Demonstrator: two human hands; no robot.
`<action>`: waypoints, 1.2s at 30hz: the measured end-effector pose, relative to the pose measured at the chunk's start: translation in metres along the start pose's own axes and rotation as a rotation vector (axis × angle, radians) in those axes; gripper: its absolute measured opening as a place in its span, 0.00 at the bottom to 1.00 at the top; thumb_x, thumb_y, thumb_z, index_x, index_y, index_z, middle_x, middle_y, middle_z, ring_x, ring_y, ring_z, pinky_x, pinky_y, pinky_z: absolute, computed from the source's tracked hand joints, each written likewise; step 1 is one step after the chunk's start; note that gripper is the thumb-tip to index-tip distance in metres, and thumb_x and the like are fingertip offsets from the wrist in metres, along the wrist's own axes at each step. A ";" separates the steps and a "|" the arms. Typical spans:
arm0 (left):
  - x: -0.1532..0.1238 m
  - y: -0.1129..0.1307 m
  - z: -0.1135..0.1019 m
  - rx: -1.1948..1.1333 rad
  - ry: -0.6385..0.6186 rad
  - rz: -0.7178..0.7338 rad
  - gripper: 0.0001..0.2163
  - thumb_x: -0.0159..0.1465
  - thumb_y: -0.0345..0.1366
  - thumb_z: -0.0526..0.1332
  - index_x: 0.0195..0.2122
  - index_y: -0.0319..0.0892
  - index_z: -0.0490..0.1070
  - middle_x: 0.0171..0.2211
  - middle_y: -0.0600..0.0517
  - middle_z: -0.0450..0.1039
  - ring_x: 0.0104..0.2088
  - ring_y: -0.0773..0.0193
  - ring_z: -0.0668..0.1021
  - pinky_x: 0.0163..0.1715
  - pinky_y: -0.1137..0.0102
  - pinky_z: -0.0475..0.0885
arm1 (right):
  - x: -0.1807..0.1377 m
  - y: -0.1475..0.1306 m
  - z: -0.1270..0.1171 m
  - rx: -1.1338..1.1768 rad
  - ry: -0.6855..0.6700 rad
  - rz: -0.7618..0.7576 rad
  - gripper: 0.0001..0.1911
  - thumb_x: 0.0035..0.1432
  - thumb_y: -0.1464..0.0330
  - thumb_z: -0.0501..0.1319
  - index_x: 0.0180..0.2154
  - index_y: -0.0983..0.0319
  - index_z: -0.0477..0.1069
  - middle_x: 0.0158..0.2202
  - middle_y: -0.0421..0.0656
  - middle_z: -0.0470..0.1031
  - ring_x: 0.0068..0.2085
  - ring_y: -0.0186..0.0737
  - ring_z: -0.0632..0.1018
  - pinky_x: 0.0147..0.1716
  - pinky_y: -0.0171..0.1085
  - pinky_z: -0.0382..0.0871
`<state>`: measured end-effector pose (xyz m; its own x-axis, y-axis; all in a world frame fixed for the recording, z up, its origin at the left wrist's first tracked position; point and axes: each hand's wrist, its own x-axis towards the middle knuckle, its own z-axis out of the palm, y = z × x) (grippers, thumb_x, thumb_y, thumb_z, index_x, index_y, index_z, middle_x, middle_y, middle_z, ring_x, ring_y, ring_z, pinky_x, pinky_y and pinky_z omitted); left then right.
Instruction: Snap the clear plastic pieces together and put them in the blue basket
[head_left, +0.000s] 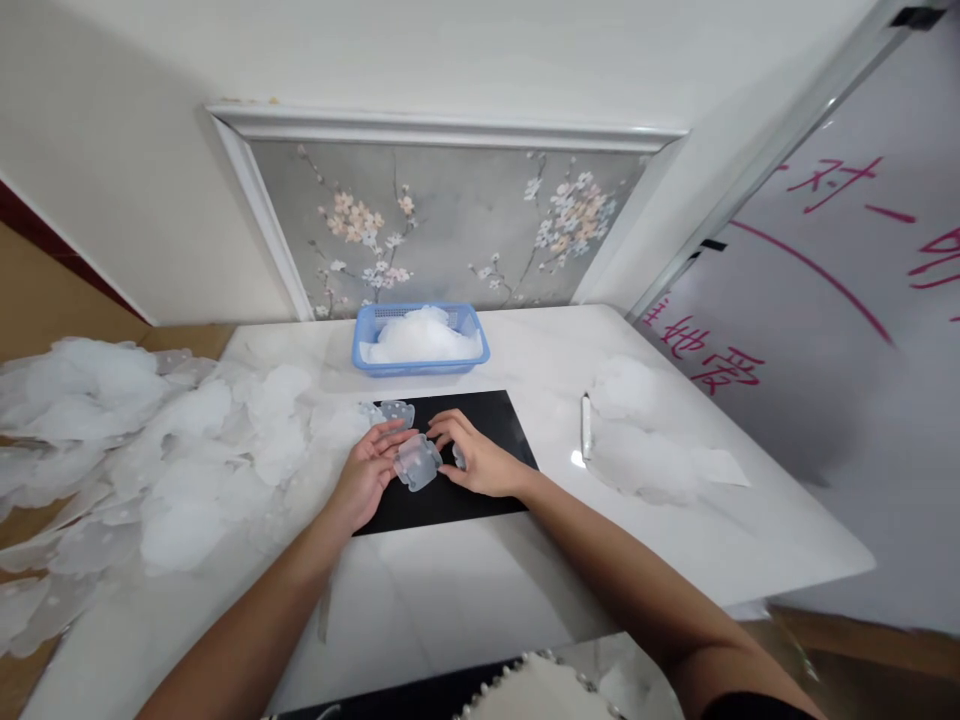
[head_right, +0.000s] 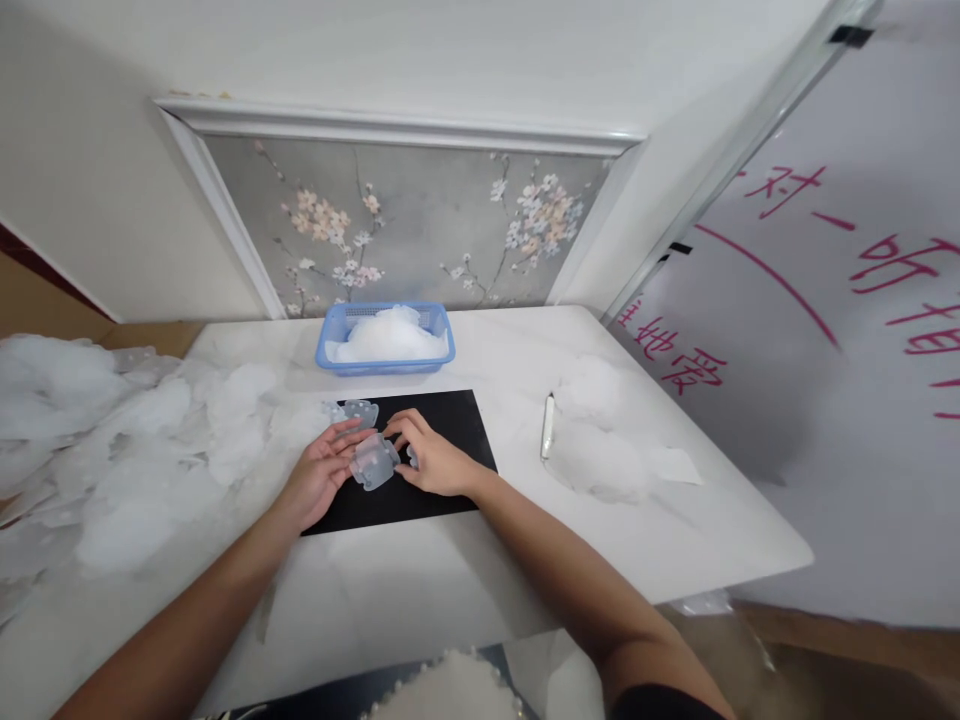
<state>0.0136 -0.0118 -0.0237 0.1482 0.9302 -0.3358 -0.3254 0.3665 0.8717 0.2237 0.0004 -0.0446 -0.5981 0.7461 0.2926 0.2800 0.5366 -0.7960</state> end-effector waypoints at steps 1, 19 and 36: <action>0.000 0.000 0.000 0.002 0.000 0.002 0.24 0.45 0.20 0.59 0.45 0.42 0.71 0.44 0.46 0.79 0.50 0.56 0.77 0.48 0.64 0.73 | 0.000 -0.002 0.000 -0.005 -0.007 -0.020 0.26 0.53 0.81 0.59 0.52 0.58 0.60 0.55 0.50 0.58 0.45 0.38 0.74 0.46 0.44 0.72; 0.012 0.017 -0.004 1.294 0.042 0.619 0.13 0.57 0.29 0.59 0.44 0.45 0.71 0.48 0.43 0.72 0.53 0.46 0.70 0.55 0.53 0.61 | 0.007 0.008 -0.008 0.644 0.436 0.457 0.17 0.51 0.55 0.65 0.37 0.60 0.75 0.26 0.41 0.74 0.25 0.34 0.71 0.23 0.33 0.63; 0.012 0.014 0.026 0.349 -0.048 0.131 0.16 0.58 0.46 0.62 0.41 0.42 0.68 0.30 0.50 0.77 0.33 0.59 0.79 0.38 0.63 0.72 | 0.009 0.000 -0.013 0.849 0.423 0.502 0.19 0.46 0.55 0.69 0.35 0.60 0.71 0.24 0.34 0.68 0.17 0.24 0.58 0.16 0.29 0.51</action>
<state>0.0353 0.0040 -0.0062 0.1729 0.9636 -0.2038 -0.0080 0.2083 0.9780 0.2282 0.0122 -0.0352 -0.2051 0.9686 -0.1402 -0.2898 -0.1969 -0.9366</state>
